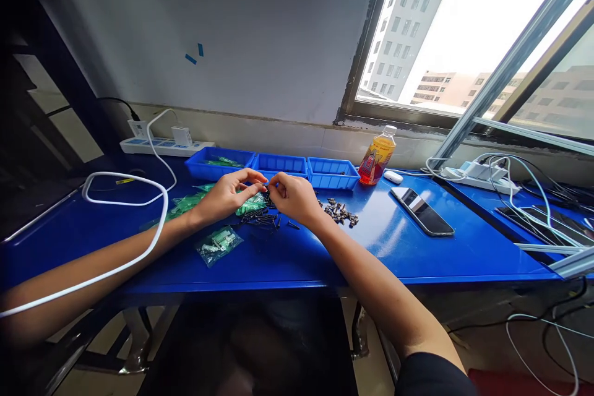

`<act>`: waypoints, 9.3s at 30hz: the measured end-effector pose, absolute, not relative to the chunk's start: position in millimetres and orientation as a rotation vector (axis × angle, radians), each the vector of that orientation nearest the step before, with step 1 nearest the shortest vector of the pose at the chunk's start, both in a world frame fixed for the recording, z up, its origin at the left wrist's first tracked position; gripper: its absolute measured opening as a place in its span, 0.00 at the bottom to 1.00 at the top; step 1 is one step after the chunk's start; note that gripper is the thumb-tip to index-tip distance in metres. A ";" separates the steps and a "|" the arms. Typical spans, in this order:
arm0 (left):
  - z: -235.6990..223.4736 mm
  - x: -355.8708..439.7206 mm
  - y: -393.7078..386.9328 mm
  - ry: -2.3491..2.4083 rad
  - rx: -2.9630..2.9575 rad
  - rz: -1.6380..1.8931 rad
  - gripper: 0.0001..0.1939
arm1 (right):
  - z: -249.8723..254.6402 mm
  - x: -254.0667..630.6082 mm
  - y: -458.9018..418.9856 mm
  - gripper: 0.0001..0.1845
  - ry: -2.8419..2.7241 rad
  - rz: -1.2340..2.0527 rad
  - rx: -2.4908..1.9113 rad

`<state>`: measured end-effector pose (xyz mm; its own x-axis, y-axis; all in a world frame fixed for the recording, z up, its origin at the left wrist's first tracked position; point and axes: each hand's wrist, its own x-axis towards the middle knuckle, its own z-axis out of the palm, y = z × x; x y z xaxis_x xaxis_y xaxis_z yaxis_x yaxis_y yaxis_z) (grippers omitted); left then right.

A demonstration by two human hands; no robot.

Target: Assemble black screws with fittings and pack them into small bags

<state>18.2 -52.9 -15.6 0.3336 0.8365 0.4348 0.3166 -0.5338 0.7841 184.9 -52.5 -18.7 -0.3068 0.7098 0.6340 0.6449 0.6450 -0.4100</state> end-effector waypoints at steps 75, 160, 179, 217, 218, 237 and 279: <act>-14.4 17.5 -49.1 0.918 1.669 1.132 0.12 | -16.1 172.7 -60.4 0.06 -1.925 0.000 -1.377; -11.3 15.3 -53.5 0.990 1.981 1.154 0.12 | -14.5 184.8 -58.5 0.09 -2.230 0.177 -1.056; -14.9 15.9 -54.0 1.028 2.010 1.152 0.13 | -15.4 184.8 -57.2 0.07 -2.235 0.172 -1.051; -14.4 16.2 -54.3 1.007 2.029 1.170 0.14 | -15.1 185.6 -57.5 0.06 -2.212 0.173 -1.023; -14.6 16.2 -54.1 1.002 2.029 1.174 0.14 | -15.0 185.5 -57.6 0.06 -2.211 0.177 -1.021; -13.0 16.5 -55.9 0.971 2.010 1.187 0.18 | -14.6 185.2 -57.9 0.06 -2.154 0.330 -0.948; -10.5 15.0 -58.4 0.932 2.006 1.176 0.19 | -12.2 187.0 -57.6 0.07 -2.150 0.453 -0.913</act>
<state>15.0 -58.4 -10.5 0.3528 0.8164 0.4573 0.2587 -0.5547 0.7908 187.0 -57.6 -12.2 -0.4697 0.7289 0.4980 0.4658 0.6839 -0.5616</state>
